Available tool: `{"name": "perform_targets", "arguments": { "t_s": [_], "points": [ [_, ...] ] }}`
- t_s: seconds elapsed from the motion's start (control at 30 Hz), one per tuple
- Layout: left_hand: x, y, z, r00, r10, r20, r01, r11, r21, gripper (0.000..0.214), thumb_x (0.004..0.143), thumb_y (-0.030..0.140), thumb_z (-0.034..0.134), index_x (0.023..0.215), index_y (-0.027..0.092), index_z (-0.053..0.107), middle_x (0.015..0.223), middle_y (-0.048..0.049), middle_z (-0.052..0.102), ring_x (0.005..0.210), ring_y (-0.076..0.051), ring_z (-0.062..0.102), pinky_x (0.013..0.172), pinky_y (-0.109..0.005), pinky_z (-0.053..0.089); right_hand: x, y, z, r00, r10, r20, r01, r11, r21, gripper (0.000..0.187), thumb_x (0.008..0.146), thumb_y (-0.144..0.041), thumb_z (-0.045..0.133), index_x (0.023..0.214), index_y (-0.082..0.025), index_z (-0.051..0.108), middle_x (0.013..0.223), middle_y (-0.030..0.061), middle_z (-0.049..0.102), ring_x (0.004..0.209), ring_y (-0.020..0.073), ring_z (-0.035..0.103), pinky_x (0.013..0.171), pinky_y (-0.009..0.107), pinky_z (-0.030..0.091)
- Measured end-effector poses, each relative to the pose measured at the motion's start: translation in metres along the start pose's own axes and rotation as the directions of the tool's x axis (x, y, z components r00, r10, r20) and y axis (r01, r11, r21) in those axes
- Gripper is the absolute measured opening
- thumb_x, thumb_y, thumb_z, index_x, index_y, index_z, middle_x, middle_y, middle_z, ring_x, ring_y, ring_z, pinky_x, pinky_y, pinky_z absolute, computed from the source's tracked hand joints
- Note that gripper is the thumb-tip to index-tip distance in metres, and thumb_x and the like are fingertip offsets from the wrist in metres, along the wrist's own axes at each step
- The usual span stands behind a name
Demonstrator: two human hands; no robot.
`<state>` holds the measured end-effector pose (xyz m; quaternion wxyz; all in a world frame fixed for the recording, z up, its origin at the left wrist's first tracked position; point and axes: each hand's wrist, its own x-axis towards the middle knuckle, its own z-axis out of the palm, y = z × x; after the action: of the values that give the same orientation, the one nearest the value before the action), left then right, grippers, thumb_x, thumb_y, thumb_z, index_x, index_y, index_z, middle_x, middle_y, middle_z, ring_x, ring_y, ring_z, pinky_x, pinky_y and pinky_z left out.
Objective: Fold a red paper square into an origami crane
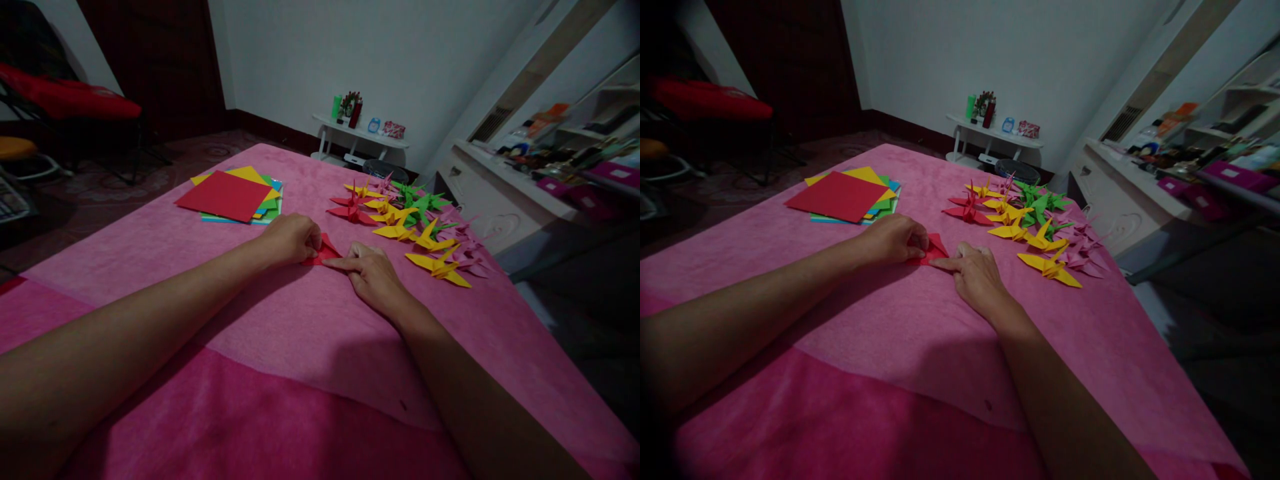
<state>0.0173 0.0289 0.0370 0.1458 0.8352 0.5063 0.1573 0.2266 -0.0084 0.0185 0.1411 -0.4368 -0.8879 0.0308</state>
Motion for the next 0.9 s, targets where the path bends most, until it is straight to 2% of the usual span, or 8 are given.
{"name": "perform_targets", "arguments": {
  "t_s": [0.17, 0.3, 0.37, 0.4, 0.5, 0.67, 0.8, 0.9],
  "points": [
    [-0.001, -0.005, -0.005, 0.998, -0.04, -0.04, 0.042, 0.998, 0.055, 0.02, 0.068, 0.02, 0.065, 0.086, 0.021, 0.073, 0.079, -0.0036, 0.071, 0.069, -0.017, 0.06, 0.06, -0.026, 0.036, -0.001, -0.003, 0.0, 1.0, 0.025, -0.003, -0.025, 1.0, 0.003, 0.051, 0.084, -0.003, 0.046, 0.115, -0.038, 0.066, 0.078, 0.0023, 0.048, 0.073, 0.0152, 0.043, 0.069, 0.029, 0.031],
    [-0.004, -0.017, -0.019, 0.965, -0.218, -0.145, 0.233, 0.967, 0.104, 0.027, 0.074, 0.04, 0.065, 0.091, 0.02, 0.072, 0.083, -0.0073, 0.07, 0.072, -0.018, 0.06, 0.06, -0.026, 0.036, -0.003, -0.006, 0.001, 0.997, 0.069, -0.018, -0.068, 0.997, 0.029, 0.05, 0.083, -0.002, 0.047, 0.112, -0.036, 0.069, 0.078, 0.0029, 0.049, 0.073, 0.0155, 0.045, 0.067, 0.029, 0.032],
    [-0.007, -0.023, -0.027, 0.948, -0.314, -0.049, 0.318, 0.942, 0.111, 0.038, 0.074, 0.054, 0.062, 0.076, 0.017, 0.072, 0.072, -0.0087, 0.068, 0.064, -0.018, 0.058, 0.057, -0.027, 0.035, -0.003, -0.008, 0.002, 0.997, 0.074, -0.03, -0.073, 0.997, 0.03, 0.049, 0.083, -0.002, 0.047, 0.112, -0.036, 0.069, 0.078, 0.0032, 0.049, 0.074, 0.0156, 0.046, 0.067, 0.029, 0.033],
    [-0.009, -0.024, -0.03, 0.942, -0.327, 0.069, 0.322, 0.943, 0.078, 0.046, 0.074, 0.06, 0.058, 0.068, 0.016, 0.07, 0.066, -0.0086, 0.067, 0.059, -0.017, 0.057, 0.056, -0.026, 0.035, -0.004, -0.009, 0.002, 0.997, 0.074, -0.037, -0.073, 0.997, 0.028, 0.05, 0.082, -0.002, 0.047, 0.111, -0.036, 0.069, 0.078, 0.0034, 0.05, 0.074, 0.0157, 0.046, 0.068, 0.029, 0.033],
    [-0.012, -0.024, -0.03, 0.91, -0.271, 0.315, 0.301, 0.952, -0.052, 0.056, 0.074, 0.068, 0.052, 0.058, 0.017, 0.066, 0.057, -0.0061, 0.064, 0.049, -0.013, 0.053, 0.052, -0.025, 0.033, -0.004, -0.01, 0.004, 0.995, 0.076, -0.059, -0.075, 0.997, 0.017, 0.05, 0.082, -0.003, 0.048, 0.112, -0.037, 0.069, 0.079, 0.0038, 0.05, 0.075, 0.0163, 0.046, 0.069, 0.03, 0.034],
    [-0.012, -0.017, -0.012, 0.957, -0.267, 0.117, 0.271, 0.962, -0.018, 0.043, 0.066, 0.06, 0.063, 0.056, 0.019, 0.066, 0.049, -0.0026, 0.058, 0.045, -0.012, 0.046, 0.047, -0.025, 0.025, -0.007, -0.015, 0.006, 0.992, 0.102, -0.08, -0.104, 0.994, -0.028, 0.047, 0.085, -0.007, 0.047, 0.112, -0.038, 0.069, 0.08, 0.0048, 0.052, 0.075, 0.0176, 0.048, 0.07, 0.031, 0.035],
    [-0.007, -0.019, 0.005, 0.968, -0.239, 0.079, 0.251, 0.926, -0.281, 0.033, 0.061, 0.05, 0.071, 0.059, 0.018, 0.065, 0.05, 0.0001, 0.056, 0.045, -0.012, 0.044, 0.044, -0.024, 0.024, -0.01, -0.027, 0.006, 0.987, 0.143, -0.076, -0.148, 0.986, -0.073, 0.047, 0.082, -0.007, 0.048, 0.115, -0.034, 0.068, 0.084, 0.0065, 0.057, 0.075, 0.0189, 0.05, 0.069, 0.032, 0.036],
    [-0.005, -0.02, 0.019, 0.968, -0.205, 0.145, 0.25, 0.756, -0.606, 0.026, 0.064, 0.041, 0.071, 0.068, 0.016, 0.066, 0.056, 0.0011, 0.06, 0.045, -0.01, 0.045, 0.044, -0.021, 0.027, -0.01, -0.037, 0.007, 0.981, 0.189, -0.055, -0.193, 0.978, -0.081, 0.049, 0.08, -0.006, 0.048, 0.12, -0.029, 0.066, 0.087, 0.0081, 0.061, 0.077, 0.0197, 0.054, 0.071, 0.033, 0.038]
  ]
}}
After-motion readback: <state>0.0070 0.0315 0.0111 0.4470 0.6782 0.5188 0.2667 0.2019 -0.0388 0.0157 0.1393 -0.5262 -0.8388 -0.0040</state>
